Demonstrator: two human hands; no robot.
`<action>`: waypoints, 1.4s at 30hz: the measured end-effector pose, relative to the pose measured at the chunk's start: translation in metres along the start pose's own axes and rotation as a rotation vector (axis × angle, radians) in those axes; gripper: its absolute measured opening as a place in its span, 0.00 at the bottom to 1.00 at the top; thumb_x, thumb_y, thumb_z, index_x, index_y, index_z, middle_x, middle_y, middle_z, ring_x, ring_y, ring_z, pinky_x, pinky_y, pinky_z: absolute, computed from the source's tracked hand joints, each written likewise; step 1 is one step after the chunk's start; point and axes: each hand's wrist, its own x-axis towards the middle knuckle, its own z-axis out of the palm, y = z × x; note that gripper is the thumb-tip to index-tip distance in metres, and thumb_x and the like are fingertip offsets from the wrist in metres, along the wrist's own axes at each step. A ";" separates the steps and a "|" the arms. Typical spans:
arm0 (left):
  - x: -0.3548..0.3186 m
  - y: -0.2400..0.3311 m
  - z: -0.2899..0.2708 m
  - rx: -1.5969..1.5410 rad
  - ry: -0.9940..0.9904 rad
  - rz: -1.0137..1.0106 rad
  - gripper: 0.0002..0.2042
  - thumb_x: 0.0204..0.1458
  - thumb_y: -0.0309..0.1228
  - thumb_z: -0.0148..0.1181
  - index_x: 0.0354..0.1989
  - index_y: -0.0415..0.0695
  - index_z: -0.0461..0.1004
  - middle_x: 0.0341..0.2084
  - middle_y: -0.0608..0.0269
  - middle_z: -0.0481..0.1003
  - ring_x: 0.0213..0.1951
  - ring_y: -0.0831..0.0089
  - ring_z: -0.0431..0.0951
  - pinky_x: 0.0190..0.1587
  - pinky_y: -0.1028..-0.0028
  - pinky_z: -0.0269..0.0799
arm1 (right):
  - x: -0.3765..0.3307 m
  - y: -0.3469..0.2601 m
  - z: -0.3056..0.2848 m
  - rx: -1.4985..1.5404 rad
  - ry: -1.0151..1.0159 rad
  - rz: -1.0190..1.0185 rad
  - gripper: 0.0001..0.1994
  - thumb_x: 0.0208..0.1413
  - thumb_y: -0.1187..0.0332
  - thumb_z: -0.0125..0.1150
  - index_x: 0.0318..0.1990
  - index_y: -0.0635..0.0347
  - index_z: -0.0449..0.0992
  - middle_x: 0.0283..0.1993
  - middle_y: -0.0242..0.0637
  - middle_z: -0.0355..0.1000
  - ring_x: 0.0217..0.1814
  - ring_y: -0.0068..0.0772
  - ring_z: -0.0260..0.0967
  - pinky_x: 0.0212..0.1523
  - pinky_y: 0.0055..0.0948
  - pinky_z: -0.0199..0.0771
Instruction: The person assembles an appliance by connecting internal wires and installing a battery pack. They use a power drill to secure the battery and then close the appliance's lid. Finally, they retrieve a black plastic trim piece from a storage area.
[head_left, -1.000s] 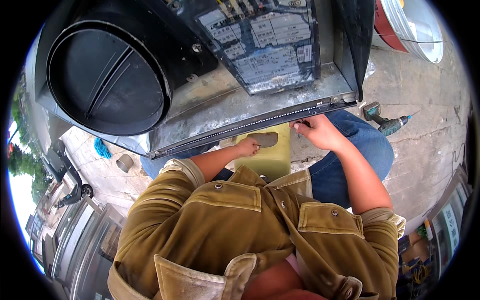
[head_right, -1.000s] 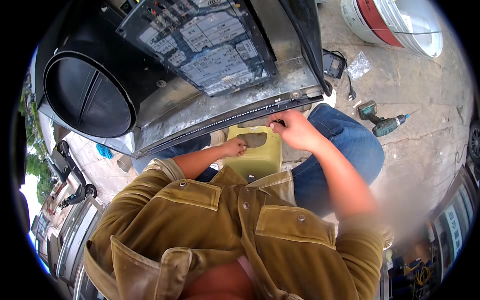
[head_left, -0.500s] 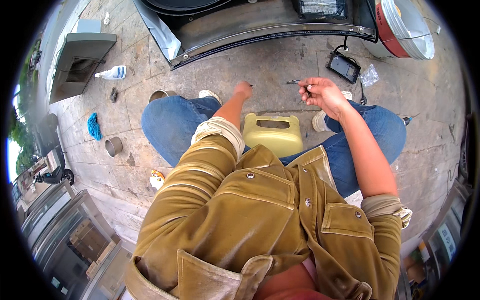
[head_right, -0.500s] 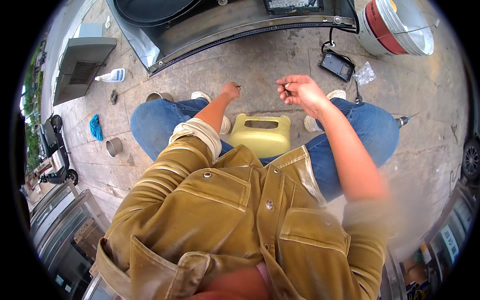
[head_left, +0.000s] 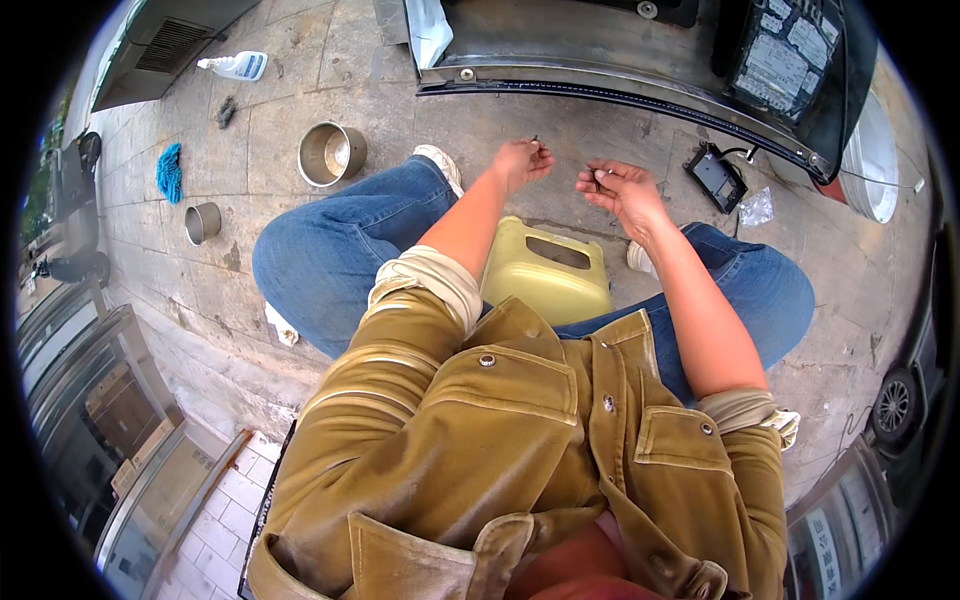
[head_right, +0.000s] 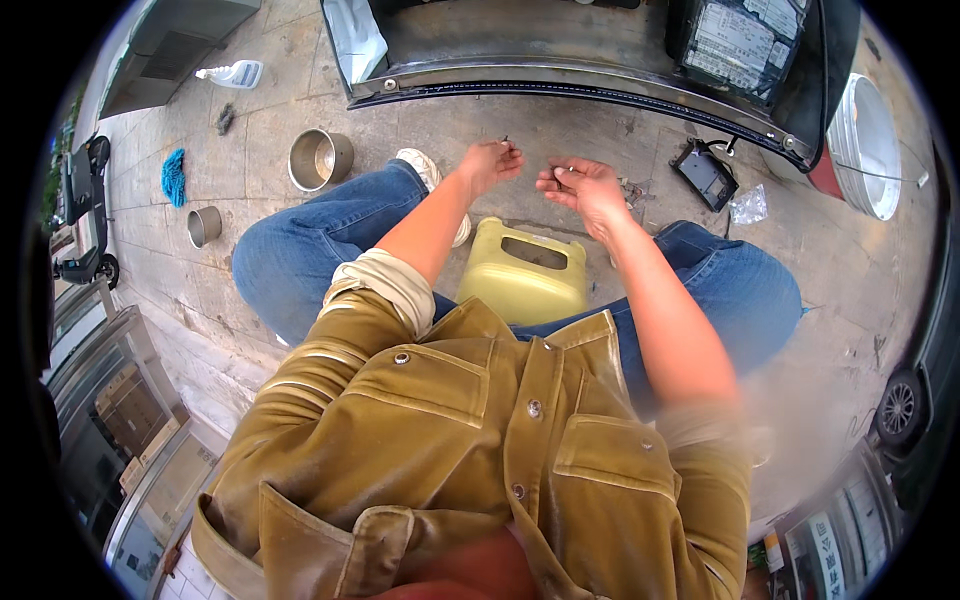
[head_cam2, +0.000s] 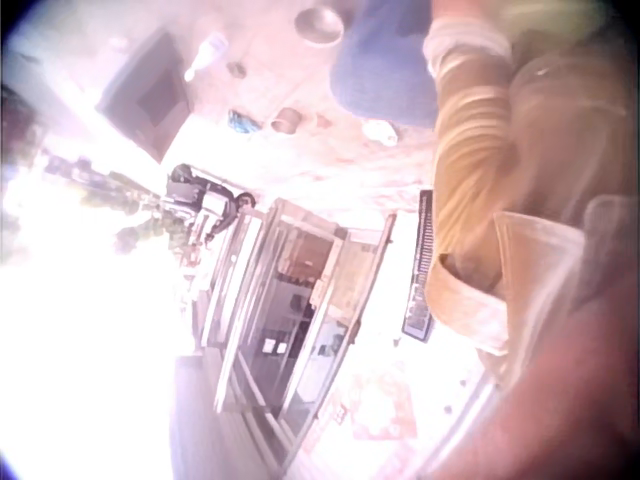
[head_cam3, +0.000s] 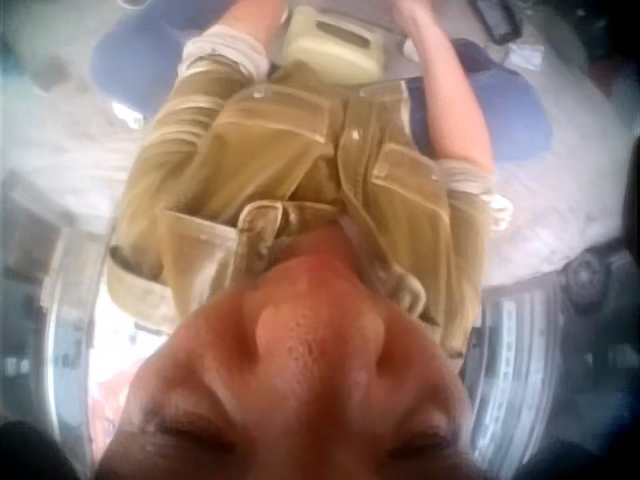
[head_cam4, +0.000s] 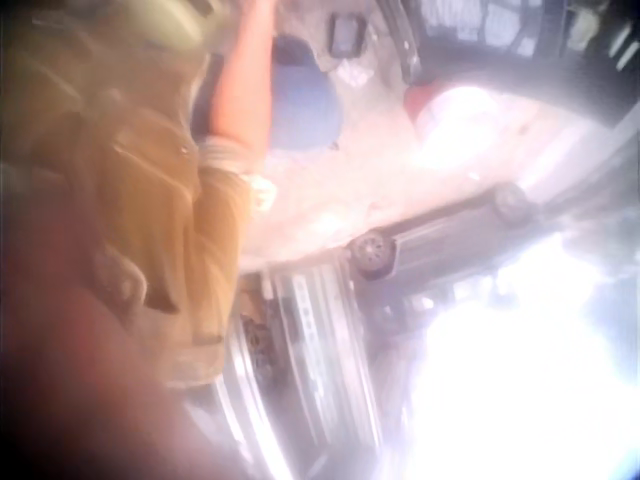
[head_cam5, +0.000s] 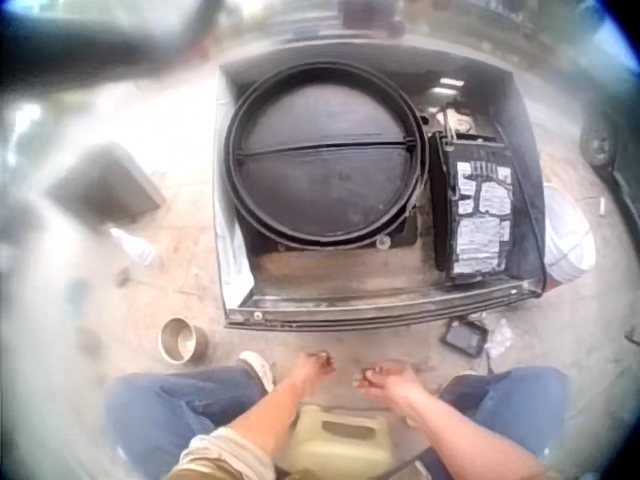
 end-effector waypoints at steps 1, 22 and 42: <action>-0.011 -0.002 0.010 -0.081 -0.070 0.007 0.06 0.60 0.28 0.44 0.39 0.40 0.67 0.35 0.58 0.73 0.37 0.66 0.76 0.37 0.69 0.74 | 0.004 -0.001 0.005 0.045 -0.030 0.020 0.14 0.60 0.77 0.42 0.50 0.75 0.67 0.43 0.47 0.72 0.43 0.35 0.74 0.42 0.26 0.77; 0.069 -0.022 -0.066 -0.152 0.232 -0.016 0.07 0.58 0.29 0.46 0.34 0.42 0.71 0.27 0.61 0.74 0.29 0.71 0.76 0.29 0.70 0.76 | 0.060 0.040 0.024 0.359 -0.012 0.138 0.14 0.61 0.76 0.38 0.50 0.77 0.63 0.50 0.54 0.67 0.52 0.49 0.70 0.46 0.33 0.77; 0.073 -0.093 -0.101 1.486 0.475 0.412 0.21 0.54 0.42 0.46 0.52 0.47 0.70 0.53 0.54 0.69 0.56 0.56 0.67 0.58 0.63 0.62 | 0.164 0.183 -0.090 0.110 0.345 0.412 0.22 0.58 0.60 0.52 0.56 0.62 0.63 0.56 0.57 0.63 0.55 0.64 0.62 0.51 0.47 0.69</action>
